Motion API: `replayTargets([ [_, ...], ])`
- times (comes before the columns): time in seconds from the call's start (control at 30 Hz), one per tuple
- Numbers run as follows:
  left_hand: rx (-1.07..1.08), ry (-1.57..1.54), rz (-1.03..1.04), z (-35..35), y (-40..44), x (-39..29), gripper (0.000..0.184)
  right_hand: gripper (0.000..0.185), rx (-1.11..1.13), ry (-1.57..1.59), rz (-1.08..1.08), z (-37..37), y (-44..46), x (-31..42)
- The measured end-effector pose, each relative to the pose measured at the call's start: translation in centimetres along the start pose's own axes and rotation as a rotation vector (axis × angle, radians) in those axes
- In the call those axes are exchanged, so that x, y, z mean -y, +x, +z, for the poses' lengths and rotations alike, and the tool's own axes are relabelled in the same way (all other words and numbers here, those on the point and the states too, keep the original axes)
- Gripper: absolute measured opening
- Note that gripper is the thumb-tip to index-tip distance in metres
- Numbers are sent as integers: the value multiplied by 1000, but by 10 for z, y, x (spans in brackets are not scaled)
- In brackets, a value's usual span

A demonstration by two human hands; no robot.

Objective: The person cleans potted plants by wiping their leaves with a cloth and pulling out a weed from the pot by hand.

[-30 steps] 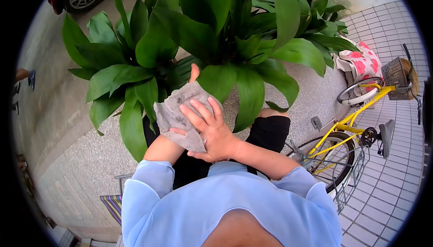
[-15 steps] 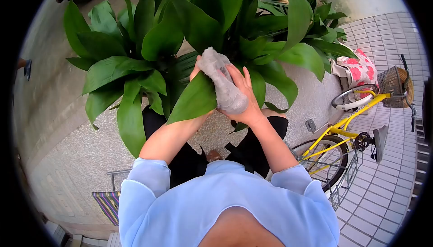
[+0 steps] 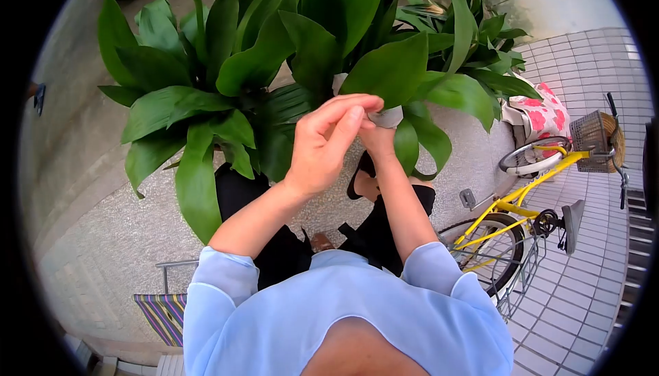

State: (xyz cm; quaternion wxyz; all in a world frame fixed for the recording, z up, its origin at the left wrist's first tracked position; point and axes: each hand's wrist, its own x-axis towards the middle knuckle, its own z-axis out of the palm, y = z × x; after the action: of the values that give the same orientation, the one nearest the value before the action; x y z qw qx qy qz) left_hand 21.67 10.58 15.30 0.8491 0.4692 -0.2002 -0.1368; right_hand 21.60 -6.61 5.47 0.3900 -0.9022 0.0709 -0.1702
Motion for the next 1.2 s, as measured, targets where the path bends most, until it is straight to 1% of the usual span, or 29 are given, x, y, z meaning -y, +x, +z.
replayTargets([
  [0.03, -209, 122, 105, 0, 9, 1, 29, 22, -127, 387, 44, -1, 5, 16],
  [0.07, -298, 217, 109, -11, 16, 7, 28, 24, -141, 399, 20, -7, 9, 24],
  [0.13, -334, 256, 65, -24, 26, 20, 31, 30, -164, 423, -21, -19, 13, 32],
  [0.17, -304, 296, 60, -26, 26, 26, 33, 32, -148, 555, 7, -22, 15, 31],
  [0.27, -218, 402, 61, -26, 29, 36, 41, 19, -234, 716, -56, -31, 21, 68],
  [0.33, -168, 463, 76, -24, 30, 35, 46, 19, -215, 713, -77, -39, 24, 75],
  [0.37, -141, 441, 70, -24, 31, 38, 50, 20, -206, 713, -87, -41, 25, 77],
  [0.47, -106, 394, 67, -19, 32, 46, 51, 21, -255, 726, -98, -46, 25, 82],
  [0.5, -98, 434, 83, -18, 32, 46, 53, 20, -280, 723, -112, -49, 25, 86],
  [0.6, -59, 490, 17, -11, 30, 44, 56, 18, -346, 707, -147, -58, 25, 100],
  [0.63, -72, 431, 34, -10, 30, 51, 48, 18, -360, 696, -159, -62, 25, 104],
  [0.67, -26, 471, 33, -10, 32, 52, 44, 17, -375, 685, -172, -65, 26, 107],
  [0.7, 20, 510, 31, -11, 33, 50, 40, 16, -360, 714, -137, -69, 25, 109],
  [0.73, 67, 550, 28, -11, 33, 48, 36, 15, -365, 672, -159, -72, 25, 108],
  [0.8, 56, 557, 85, -7, 34, 49, 28, 13, -377, 588, -202, -76, 25, 108],
  [0.83, 50, 561, 114, -6, 34, 50, 24, 13, -390, 617, -203, -78, 24, 111],
  [0.9, 86, 525, 218, -5, 38, 52, 23, 12, -414, 678, -205, -83, 18, 124],
  [0.93, 104, 506, 267, -5, 39, 53, 23, 12, -420, 662, -257, -89, 18, 133],
  [1.0, 94, 471, 282, -4, 39, 52, 22, 11, -438, 628, -358, -108, 17, 155],
  [1.03, 91, 453, 287, -3, 38, 51, 22, 13, -504, 642, -383, -117, 18, 168],
  [1.07, 53, 451, 290, -2, 38, 49, 23, 15, -569, 657, -411, -126, 19, 180],
  [1.13, -28, 449, 305, -3, 40, 44, 24, 19, -734, 486, -568, -145, 21, 191],
  [1.2, -115, 352, 331, -6, 43, 43, 19, 22, -785, 440, -615, -150, 9, 205],
])
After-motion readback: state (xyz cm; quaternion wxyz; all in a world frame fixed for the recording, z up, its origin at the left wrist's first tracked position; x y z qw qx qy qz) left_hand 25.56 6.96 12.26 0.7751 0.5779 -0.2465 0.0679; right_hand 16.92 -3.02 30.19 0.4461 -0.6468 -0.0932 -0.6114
